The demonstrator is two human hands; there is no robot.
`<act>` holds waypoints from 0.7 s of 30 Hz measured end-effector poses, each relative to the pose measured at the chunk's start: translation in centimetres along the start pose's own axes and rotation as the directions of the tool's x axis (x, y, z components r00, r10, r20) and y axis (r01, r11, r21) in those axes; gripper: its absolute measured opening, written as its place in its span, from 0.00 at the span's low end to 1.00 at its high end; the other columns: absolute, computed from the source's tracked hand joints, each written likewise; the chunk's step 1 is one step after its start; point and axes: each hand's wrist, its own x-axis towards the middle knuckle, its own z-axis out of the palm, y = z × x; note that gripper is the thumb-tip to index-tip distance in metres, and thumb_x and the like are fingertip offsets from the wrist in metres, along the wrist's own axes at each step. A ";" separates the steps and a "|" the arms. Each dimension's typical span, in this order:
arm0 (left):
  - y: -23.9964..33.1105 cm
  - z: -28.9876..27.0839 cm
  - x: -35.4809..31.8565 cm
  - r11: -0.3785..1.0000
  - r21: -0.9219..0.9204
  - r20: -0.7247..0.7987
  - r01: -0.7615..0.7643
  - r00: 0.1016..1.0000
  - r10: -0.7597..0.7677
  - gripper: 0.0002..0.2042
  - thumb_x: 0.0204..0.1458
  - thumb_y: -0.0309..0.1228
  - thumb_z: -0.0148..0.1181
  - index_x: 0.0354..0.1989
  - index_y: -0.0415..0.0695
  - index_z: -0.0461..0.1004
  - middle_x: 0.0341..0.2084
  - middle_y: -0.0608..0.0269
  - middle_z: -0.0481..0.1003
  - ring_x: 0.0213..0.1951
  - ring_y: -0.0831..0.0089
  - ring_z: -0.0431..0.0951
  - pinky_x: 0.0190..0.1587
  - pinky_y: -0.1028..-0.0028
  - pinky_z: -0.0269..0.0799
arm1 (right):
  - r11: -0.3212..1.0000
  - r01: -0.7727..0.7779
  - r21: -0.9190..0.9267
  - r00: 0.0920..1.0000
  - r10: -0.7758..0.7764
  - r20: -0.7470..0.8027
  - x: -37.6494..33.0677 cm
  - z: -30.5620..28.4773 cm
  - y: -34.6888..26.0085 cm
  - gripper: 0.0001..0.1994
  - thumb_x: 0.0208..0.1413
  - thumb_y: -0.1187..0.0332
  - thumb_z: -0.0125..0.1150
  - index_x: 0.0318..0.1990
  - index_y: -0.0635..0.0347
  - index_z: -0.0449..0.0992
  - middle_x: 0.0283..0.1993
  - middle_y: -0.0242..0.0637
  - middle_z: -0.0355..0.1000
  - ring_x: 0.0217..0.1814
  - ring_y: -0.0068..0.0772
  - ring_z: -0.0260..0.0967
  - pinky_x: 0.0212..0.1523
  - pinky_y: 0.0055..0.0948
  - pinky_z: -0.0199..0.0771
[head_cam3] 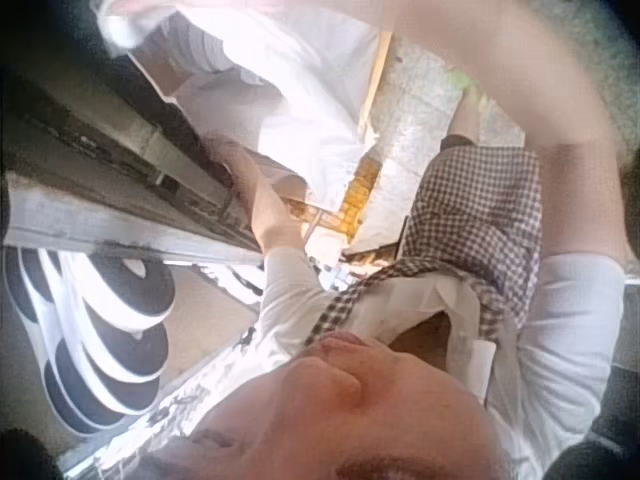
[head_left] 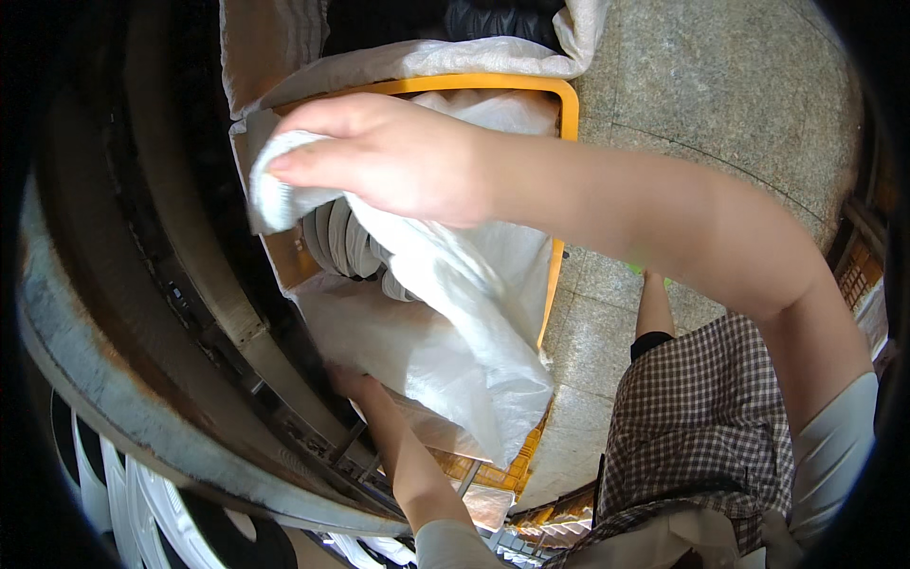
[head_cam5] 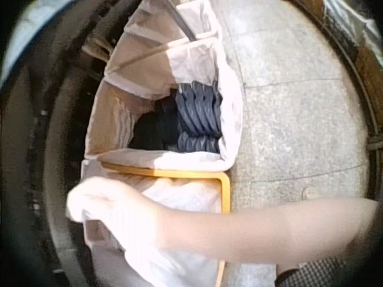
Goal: The person gathers white and black slippers from bins, places them into a large white sack, ties the sack shut, and then writes on a clipboard. The person then moves the sack and continues handling slippers from the bins.
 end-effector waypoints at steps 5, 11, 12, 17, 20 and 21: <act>5.6 2.8 -8.5 0.909 0.403 -0.054 -0.110 0.988 0.144 0.20 0.57 0.38 0.48 0.50 0.33 0.67 0.47 0.50 0.70 0.46 0.60 0.73 0.49 0.60 0.68 | 0.999 0.044 0.021 0.995 -0.042 -0.095 -3.1 -2.9 -2.0 0.12 0.60 0.65 0.49 0.46 0.62 0.71 0.43 0.34 0.72 0.47 0.23 0.68 0.49 0.24 0.66; 5.5 1.6 -13.5 0.819 0.566 -0.174 -0.100 0.956 0.237 0.24 0.56 0.41 0.50 0.52 0.31 0.64 0.52 0.46 0.65 0.53 0.57 0.66 0.54 0.61 0.63 | 0.975 0.124 0.185 0.981 -0.093 -0.169 2.4 -2.7 -1.3 0.18 0.59 0.62 0.52 0.52 0.63 0.69 0.47 0.39 0.70 0.50 0.28 0.66 0.54 0.27 0.65; 4.8 1.3 -13.5 0.918 0.380 -0.225 -0.117 0.950 0.214 0.24 0.55 0.42 0.51 0.49 0.29 0.67 0.49 0.47 0.69 0.51 0.59 0.68 0.54 0.62 0.63 | 0.974 0.080 0.213 0.993 -0.058 -0.107 2.5 -2.7 -1.3 0.16 0.59 0.62 0.53 0.50 0.62 0.70 0.46 0.36 0.71 0.49 0.23 0.67 0.52 0.24 0.66; 0.4 -1.3 -12.9 0.888 0.460 -0.214 0.024 0.973 0.085 0.22 0.55 0.40 0.52 0.50 0.33 0.67 0.48 0.50 0.69 0.47 0.59 0.71 0.48 0.64 0.68 | 0.974 0.169 -0.150 0.981 -0.151 0.124 -4.9 -3.5 -1.5 0.10 0.54 0.62 0.55 0.37 0.59 0.74 0.34 0.32 0.71 0.37 0.26 0.67 0.43 0.30 0.66; -2.0 -2.8 -9.0 0.917 0.287 -0.174 0.278 0.956 -0.235 0.18 0.54 0.36 0.54 0.45 0.33 0.69 0.41 0.55 0.72 0.40 0.64 0.73 0.39 0.68 0.71 | 0.981 0.164 -0.099 0.947 -0.129 0.293 -11.3 -2.3 -1.0 0.09 0.53 0.65 0.56 0.30 0.63 0.70 0.26 0.37 0.65 0.29 0.30 0.65 0.31 0.31 0.64; -2.7 -2.5 -6.5 0.912 0.257 -0.137 0.318 0.947 -0.291 0.17 0.54 0.36 0.54 0.46 0.34 0.69 0.40 0.55 0.72 0.40 0.64 0.73 0.39 0.67 0.71 | 0.982 0.187 0.029 0.962 -0.189 0.198 -12.8 -2.2 -0.6 0.09 0.52 0.67 0.57 0.31 0.65 0.71 0.27 0.40 0.67 0.30 0.34 0.66 0.30 0.32 0.64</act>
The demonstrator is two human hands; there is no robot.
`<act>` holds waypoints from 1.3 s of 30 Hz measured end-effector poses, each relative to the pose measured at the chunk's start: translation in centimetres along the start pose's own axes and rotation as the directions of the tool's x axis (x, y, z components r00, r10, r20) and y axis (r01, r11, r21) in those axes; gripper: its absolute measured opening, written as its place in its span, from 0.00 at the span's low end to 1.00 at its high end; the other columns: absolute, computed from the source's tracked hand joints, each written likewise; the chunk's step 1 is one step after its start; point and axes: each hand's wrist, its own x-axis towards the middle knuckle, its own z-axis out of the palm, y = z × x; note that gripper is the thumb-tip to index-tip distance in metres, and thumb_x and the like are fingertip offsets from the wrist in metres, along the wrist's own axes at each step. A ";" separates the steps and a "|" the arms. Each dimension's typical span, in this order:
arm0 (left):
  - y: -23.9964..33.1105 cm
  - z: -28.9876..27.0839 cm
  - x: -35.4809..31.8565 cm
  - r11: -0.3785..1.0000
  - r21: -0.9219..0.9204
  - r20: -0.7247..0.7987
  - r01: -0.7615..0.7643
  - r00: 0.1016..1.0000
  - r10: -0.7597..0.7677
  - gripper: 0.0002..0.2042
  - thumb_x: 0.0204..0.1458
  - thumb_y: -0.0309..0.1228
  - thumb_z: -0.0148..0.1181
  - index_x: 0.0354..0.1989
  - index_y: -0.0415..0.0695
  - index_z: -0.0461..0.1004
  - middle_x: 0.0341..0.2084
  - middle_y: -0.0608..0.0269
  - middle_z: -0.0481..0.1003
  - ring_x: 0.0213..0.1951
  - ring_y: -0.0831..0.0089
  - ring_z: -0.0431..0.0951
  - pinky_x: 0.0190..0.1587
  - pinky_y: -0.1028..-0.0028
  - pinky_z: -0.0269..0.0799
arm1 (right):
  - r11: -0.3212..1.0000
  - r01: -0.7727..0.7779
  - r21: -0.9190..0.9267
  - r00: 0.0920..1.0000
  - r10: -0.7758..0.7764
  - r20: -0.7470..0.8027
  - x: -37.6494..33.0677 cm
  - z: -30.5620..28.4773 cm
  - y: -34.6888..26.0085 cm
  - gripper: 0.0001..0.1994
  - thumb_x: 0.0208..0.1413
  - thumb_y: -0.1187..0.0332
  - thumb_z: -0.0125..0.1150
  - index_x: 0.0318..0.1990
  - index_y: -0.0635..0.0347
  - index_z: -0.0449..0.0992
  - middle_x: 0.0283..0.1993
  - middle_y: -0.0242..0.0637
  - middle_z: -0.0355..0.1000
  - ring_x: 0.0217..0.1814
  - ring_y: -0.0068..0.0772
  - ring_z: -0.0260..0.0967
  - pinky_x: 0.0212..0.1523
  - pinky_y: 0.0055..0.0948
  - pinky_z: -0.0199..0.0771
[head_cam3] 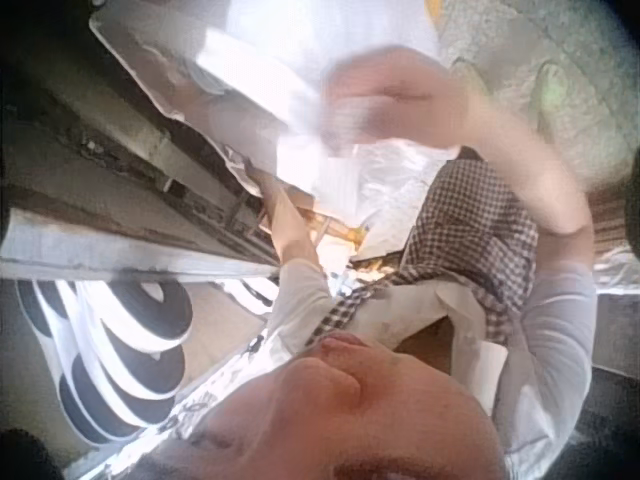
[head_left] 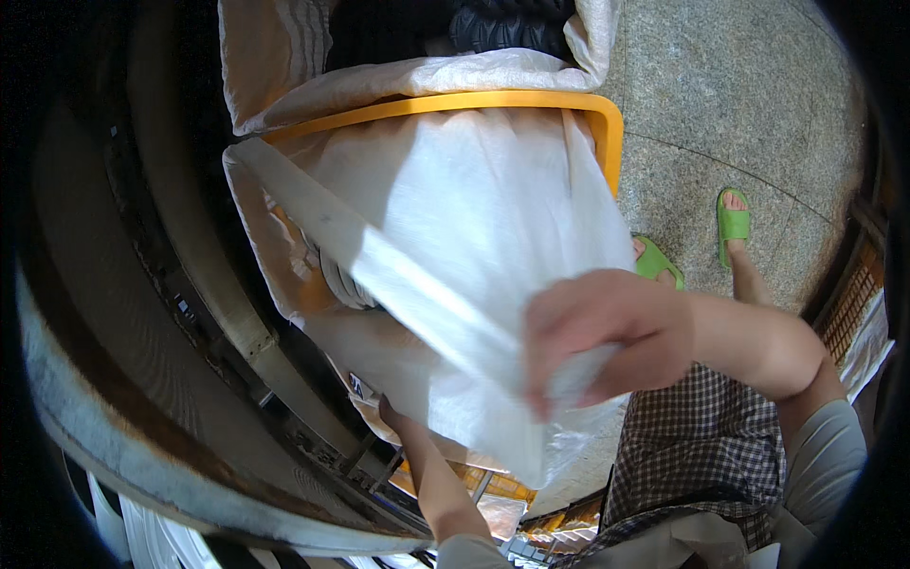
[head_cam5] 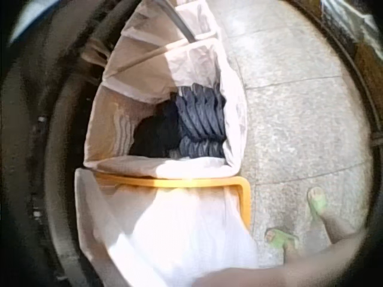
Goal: The person gathers white and black slippers from bins, places them into a large white sack, ties the sack shut, and then writes on a clipboard. The person then moves the sack and continues handling slippers from the bins.
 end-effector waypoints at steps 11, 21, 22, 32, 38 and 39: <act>11.8 5.5 14.7 0.981 0.162 0.057 -0.110 0.993 0.102 0.22 0.59 0.42 0.44 0.51 0.33 0.66 0.45 0.52 0.69 0.44 0.59 0.71 0.47 0.63 0.69 | 0.479 -0.605 -0.636 0.795 0.401 -0.454 -1.9 -7.3 2.2 0.24 0.44 0.59 0.63 0.46 0.64 0.68 0.40 0.43 0.70 0.43 0.40 0.70 0.43 0.35 0.70; 2.5 6.7 -16.4 0.586 0.180 0.268 -0.790 0.612 0.744 0.17 0.60 0.39 0.48 0.35 0.34 0.72 0.29 0.57 0.75 0.30 0.72 0.73 0.34 0.71 0.70 | 0.427 -0.380 -0.821 0.925 0.145 -0.352 4.0 -8.4 5.8 0.09 0.52 0.67 0.53 0.36 0.60 0.75 0.34 0.40 0.71 0.42 0.44 0.69 0.43 0.36 0.69; -0.3 4.9 -18.1 0.737 0.143 0.253 -0.661 0.744 0.619 0.17 0.60 0.38 0.48 0.31 0.34 0.73 0.26 0.58 0.76 0.27 0.75 0.73 0.31 0.73 0.70 | 0.390 -0.211 -0.896 0.967 -0.048 -0.249 5.1 -8.8 5.9 0.09 0.54 0.66 0.51 0.36 0.60 0.75 0.31 0.39 0.70 0.36 0.41 0.68 0.41 0.34 0.69; -5.5 -1.1 -5.5 0.453 0.792 0.276 -0.410 0.901 0.334 0.33 0.43 0.36 0.64 0.56 0.32 0.58 0.49 0.40 0.66 0.49 0.46 0.68 0.54 0.58 0.61 | 0.992 -0.128 -0.015 0.947 0.118 -0.298 -7.1 -0.5 -3.5 0.12 0.54 0.65 0.51 0.21 0.60 0.70 0.22 0.35 0.66 0.27 0.37 0.65 0.32 0.34 0.64; 2.8 6.7 4.8 0.300 0.863 0.101 -0.408 0.719 0.688 0.48 0.34 0.36 0.70 0.64 0.40 0.46 0.58 0.40 0.57 0.56 0.43 0.62 0.57 0.54 0.60 | 0.615 -0.689 -0.383 0.574 0.141 -0.806 -10.8 -5.0 -0.9 0.20 0.52 0.52 0.58 0.34 0.64 0.74 0.26 0.41 0.71 0.31 0.39 0.69 0.38 0.38 0.70; 2.9 6.9 6.4 0.400 0.873 0.000 -0.279 0.820 0.573 0.50 0.32 0.39 0.72 0.65 0.41 0.46 0.57 0.40 0.58 0.55 0.44 0.63 0.55 0.54 0.63 | 0.436 -0.762 -0.480 0.563 0.078 -0.823 -10.0 -5.9 0.0 0.24 0.51 0.48 0.57 0.35 0.66 0.75 0.28 0.44 0.72 0.34 0.41 0.70 0.39 0.39 0.70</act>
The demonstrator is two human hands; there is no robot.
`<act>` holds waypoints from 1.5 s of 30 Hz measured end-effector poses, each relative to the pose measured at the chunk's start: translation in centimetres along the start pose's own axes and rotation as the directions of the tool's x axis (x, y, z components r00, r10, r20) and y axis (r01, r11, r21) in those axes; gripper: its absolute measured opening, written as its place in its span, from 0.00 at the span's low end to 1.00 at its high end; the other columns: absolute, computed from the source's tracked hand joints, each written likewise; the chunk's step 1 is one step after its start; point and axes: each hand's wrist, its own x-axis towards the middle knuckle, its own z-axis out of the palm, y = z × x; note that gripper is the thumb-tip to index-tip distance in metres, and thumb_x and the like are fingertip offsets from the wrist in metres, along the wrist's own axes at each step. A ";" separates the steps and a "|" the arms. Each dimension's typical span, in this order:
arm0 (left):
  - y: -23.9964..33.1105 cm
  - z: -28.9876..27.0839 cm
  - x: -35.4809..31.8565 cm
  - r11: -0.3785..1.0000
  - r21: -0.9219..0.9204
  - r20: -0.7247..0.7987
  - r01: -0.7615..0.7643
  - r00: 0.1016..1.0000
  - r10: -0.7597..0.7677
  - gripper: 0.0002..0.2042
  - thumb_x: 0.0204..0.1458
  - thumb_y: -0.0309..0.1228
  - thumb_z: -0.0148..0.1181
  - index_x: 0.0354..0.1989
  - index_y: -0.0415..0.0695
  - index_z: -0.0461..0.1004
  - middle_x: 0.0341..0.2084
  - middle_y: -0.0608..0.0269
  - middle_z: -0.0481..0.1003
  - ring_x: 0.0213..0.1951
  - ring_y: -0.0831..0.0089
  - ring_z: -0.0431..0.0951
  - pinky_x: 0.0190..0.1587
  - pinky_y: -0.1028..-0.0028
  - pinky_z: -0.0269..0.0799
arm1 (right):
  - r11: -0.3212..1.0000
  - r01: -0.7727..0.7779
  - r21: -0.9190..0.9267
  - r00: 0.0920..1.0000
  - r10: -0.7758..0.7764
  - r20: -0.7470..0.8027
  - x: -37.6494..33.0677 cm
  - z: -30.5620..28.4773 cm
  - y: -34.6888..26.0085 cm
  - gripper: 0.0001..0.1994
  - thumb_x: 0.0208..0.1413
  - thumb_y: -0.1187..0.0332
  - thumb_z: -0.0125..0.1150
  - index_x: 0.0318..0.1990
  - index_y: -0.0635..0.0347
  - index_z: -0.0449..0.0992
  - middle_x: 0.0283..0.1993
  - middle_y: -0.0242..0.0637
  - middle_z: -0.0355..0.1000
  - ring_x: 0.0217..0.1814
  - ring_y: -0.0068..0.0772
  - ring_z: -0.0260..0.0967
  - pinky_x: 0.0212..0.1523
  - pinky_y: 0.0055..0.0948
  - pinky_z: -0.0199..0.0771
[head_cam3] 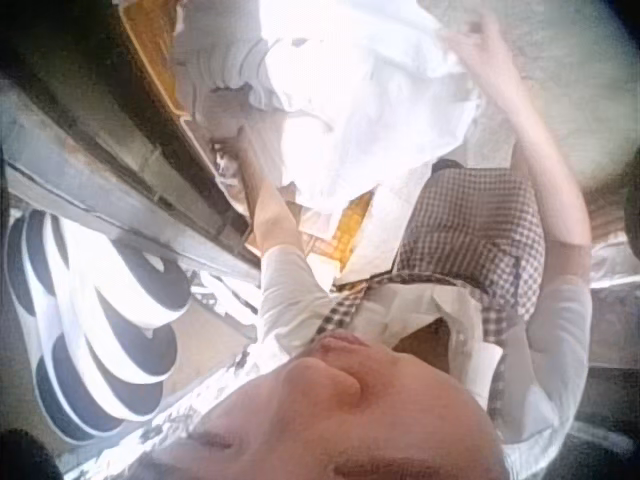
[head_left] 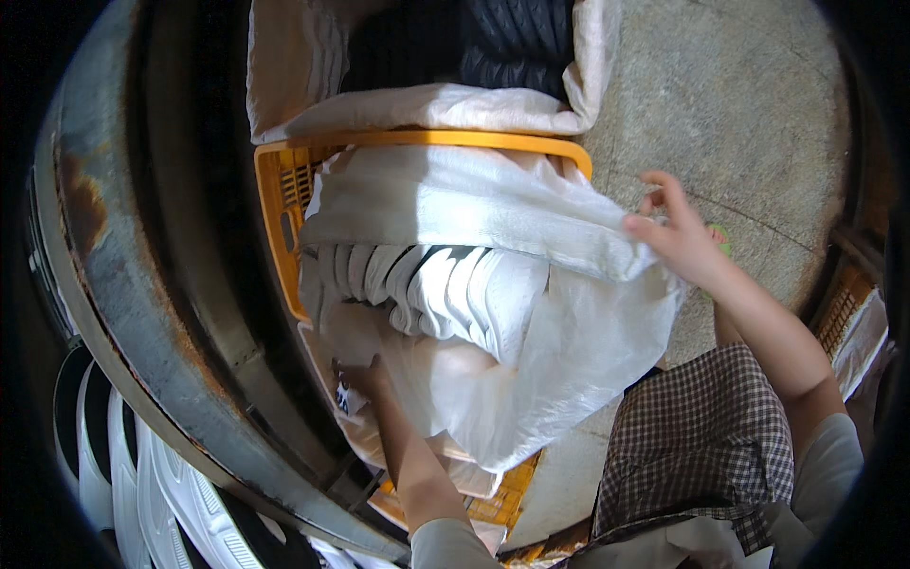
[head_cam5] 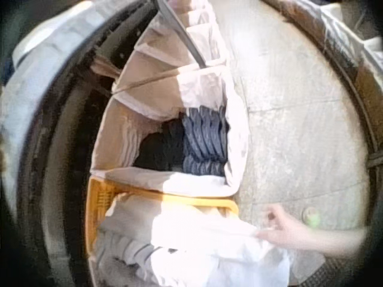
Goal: The person gathers white and black slippers from bins, places them into a large white sack, ties the sack shut, and then writes on a clipboard. The person then moves the sack and continues handling slippers from the bins.
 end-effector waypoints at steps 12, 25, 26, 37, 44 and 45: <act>-5.5 1.9 -0.4 0.563 -0.616 0.548 0.550 0.814 -0.194 0.24 0.57 0.35 0.50 0.59 0.36 0.60 0.55 0.51 0.65 0.51 0.61 0.69 0.52 0.63 0.67 | 0.872 -0.457 -0.177 0.636 0.459 0.621 -1.1 3.3 -3.0 0.29 0.50 0.45 0.58 0.38 0.71 0.77 0.38 0.45 0.75 0.39 0.35 0.72 0.42 0.31 0.71; -3.4 -19.7 -22.5 -0.402 -0.641 0.717 0.654 0.697 -0.010 0.21 0.50 0.33 0.51 0.53 0.37 0.66 0.50 0.50 0.69 0.50 0.57 0.70 0.50 0.55 0.67 | 0.934 -0.304 0.185 0.861 0.187 0.472 -12.7 -2.0 -23.6 0.08 0.47 0.66 0.63 0.25 0.62 0.75 0.26 0.31 0.71 0.27 0.18 0.64 0.28 0.21 0.65; -3.9 -20.8 -23.2 -0.433 -0.628 0.710 0.647 0.703 0.022 0.21 0.50 0.33 0.51 0.53 0.37 0.65 0.50 0.50 0.68 0.50 0.56 0.70 0.50 0.55 0.67 | 0.949 -0.244 0.200 0.873 0.125 0.472 -14.0 -3.3 -25.6 0.11 0.47 0.65 0.62 0.28 0.66 0.75 0.28 0.35 0.71 0.30 0.23 0.65 0.31 0.24 0.65; 0.5 -35.1 -32.1 -0.320 -0.730 0.597 0.604 0.791 0.132 0.19 0.45 0.22 0.53 0.49 0.37 0.66 0.44 0.50 0.71 0.44 0.58 0.73 0.44 0.61 0.72 | 0.908 0.213 0.361 0.863 -0.348 0.366 -25.6 -15.9 -40.8 0.13 0.50 0.64 0.61 0.23 0.66 0.74 0.21 0.28 0.68 0.25 0.16 0.62 0.24 0.23 0.62; 0.6 -42.1 -42.2 -0.115 -0.744 0.648 0.658 0.753 0.114 0.26 0.45 0.20 0.54 0.56 0.47 0.58 0.47 0.52 0.67 0.46 0.57 0.71 0.42 0.60 0.74 | 0.727 0.122 0.675 0.912 -0.351 0.214 -30.8 -29.8 -38.9 0.11 0.51 0.69 0.59 0.38 0.69 0.76 0.36 0.35 0.75 0.38 0.21 0.70 0.40 0.22 0.70; 0.6 -42.3 -43.7 -0.162 -0.813 0.525 0.559 0.825 0.211 0.26 0.44 0.19 0.54 0.55 0.47 0.59 0.47 0.50 0.67 0.47 0.54 0.71 0.42 0.56 0.74 | 0.755 0.124 0.644 0.917 -0.335 0.217 -31.7 -32.5 -38.5 0.13 0.51 0.70 0.59 0.41 0.71 0.75 0.39 0.38 0.75 0.40 0.24 0.71 0.42 0.24 0.71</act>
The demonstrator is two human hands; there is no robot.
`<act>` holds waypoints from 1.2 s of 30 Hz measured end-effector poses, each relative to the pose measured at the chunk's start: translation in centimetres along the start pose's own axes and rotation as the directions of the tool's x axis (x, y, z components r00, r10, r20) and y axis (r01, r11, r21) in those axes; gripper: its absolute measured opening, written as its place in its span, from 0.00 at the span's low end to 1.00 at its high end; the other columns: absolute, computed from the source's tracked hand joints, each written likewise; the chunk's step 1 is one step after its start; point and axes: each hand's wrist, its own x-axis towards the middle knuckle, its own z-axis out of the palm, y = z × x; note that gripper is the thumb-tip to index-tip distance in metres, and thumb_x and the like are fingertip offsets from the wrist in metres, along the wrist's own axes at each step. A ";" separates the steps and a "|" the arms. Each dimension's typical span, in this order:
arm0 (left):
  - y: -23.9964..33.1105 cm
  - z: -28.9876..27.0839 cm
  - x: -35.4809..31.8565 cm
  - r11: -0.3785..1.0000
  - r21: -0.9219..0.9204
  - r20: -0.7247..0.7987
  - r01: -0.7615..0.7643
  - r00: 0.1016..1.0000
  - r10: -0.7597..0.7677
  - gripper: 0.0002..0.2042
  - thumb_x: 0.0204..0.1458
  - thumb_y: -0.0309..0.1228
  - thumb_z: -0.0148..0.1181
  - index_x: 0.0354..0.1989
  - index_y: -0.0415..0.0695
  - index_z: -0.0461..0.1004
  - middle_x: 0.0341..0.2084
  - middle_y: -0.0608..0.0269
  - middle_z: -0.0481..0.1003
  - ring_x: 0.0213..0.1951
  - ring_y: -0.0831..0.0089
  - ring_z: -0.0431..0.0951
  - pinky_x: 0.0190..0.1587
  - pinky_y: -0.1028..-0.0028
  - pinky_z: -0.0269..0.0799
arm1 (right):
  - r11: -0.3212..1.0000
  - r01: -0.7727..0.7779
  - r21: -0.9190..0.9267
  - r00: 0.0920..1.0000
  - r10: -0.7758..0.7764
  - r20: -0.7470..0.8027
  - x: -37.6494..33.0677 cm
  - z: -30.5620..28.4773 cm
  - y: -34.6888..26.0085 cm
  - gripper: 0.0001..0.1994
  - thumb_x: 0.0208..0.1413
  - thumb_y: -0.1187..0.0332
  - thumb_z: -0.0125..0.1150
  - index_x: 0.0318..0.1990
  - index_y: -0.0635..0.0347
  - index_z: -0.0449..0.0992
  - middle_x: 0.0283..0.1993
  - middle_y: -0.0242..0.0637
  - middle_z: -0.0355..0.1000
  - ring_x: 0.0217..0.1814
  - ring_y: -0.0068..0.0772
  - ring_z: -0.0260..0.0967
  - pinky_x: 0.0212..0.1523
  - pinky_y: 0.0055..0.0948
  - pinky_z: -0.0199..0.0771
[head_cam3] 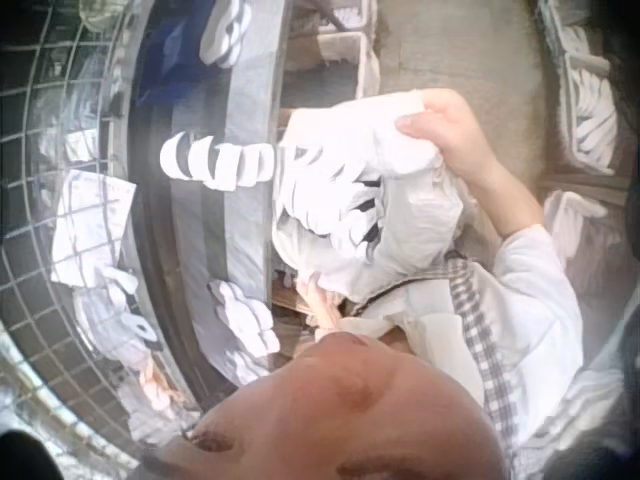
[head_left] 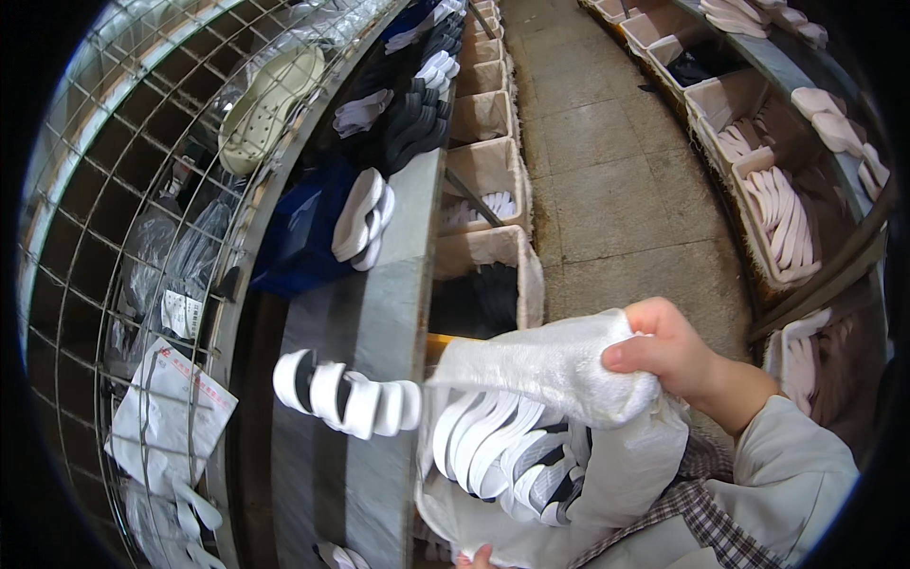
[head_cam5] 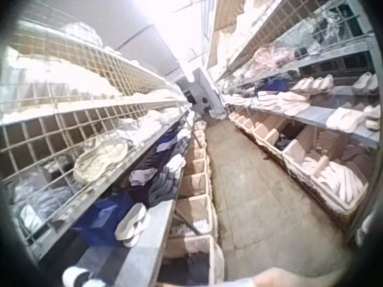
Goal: The person gathers white and black slippers from bins, places them into a large white sack, ties the sack shut, and then writes on a clipboard. The person then moves the sack and continues handling slippers from the bins.
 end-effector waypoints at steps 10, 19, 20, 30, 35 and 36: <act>1.7 7.7 -13.6 0.971 -0.038 0.189 -0.238 0.952 0.241 0.18 0.43 0.20 0.54 0.46 0.37 0.67 0.39 0.49 0.72 0.38 0.58 0.75 0.39 0.62 0.74 | 0.919 0.303 -0.251 0.791 -0.389 -0.471 -16.7 -18.3 -5.0 0.14 0.46 0.65 0.56 0.36 0.67 0.71 0.36 0.36 0.72 0.39 0.27 0.70 0.42 0.25 0.71; 1.3 11.4 -14.0 0.974 0.084 0.637 -0.210 0.763 0.109 0.08 0.42 0.16 0.56 0.33 0.34 0.75 0.28 0.64 0.75 0.28 0.77 0.75 0.32 0.78 0.71 | 0.353 0.252 -0.901 0.416 -0.880 -0.229 -30.7 -33.0 -1.9 0.17 0.59 0.69 0.44 0.52 0.70 0.68 0.54 0.47 0.65 0.55 0.41 0.63 0.59 0.37 0.58; 1.1 11.7 -13.8 0.966 0.134 0.693 -0.223 0.718 0.070 0.07 0.43 0.16 0.57 0.32 0.35 0.75 0.28 0.65 0.75 0.28 0.78 0.74 0.31 0.79 0.71 | 0.359 0.231 -0.904 0.417 -0.876 -0.242 -32.0 -33.2 -1.8 0.17 0.59 0.69 0.44 0.52 0.70 0.68 0.53 0.46 0.65 0.54 0.39 0.63 0.58 0.36 0.58; -2.2 17.5 -12.0 0.957 0.259 0.723 -0.129 0.683 -0.104 0.04 0.41 0.18 0.58 0.26 0.41 0.73 0.21 0.73 0.71 0.23 0.84 0.69 0.26 0.82 0.64 | 0.857 0.075 -0.510 0.263 -0.510 -0.819 -35.2 -29.3 0.9 0.17 0.53 0.63 0.54 0.45 0.67 0.71 0.44 0.36 0.68 0.48 0.28 0.65 0.53 0.27 0.61; -1.7 22.5 -9.3 0.988 0.089 0.691 -0.128 0.722 0.031 0.06 0.40 0.16 0.55 0.27 0.38 0.72 0.23 0.68 0.73 0.23 0.80 0.71 0.28 0.79 0.69 | 0.886 0.118 -0.449 0.499 -0.444 -0.744 -29.8 -31.3 1.8 0.14 0.51 0.65 0.54 0.38 0.68 0.75 0.36 0.33 0.72 0.38 0.25 0.68 0.44 0.22 0.64; -1.4 23.4 -8.5 0.985 0.096 0.641 -0.144 0.766 0.049 0.07 0.39 0.16 0.54 0.28 0.37 0.72 0.24 0.66 0.74 0.24 0.79 0.72 0.30 0.78 0.70 | 0.907 0.134 -0.400 0.530 -0.407 -0.744 -28.1 -32.2 2.1 0.14 0.51 0.65 0.53 0.38 0.68 0.75 0.34 0.32 0.72 0.36 0.24 0.68 0.42 0.21 0.64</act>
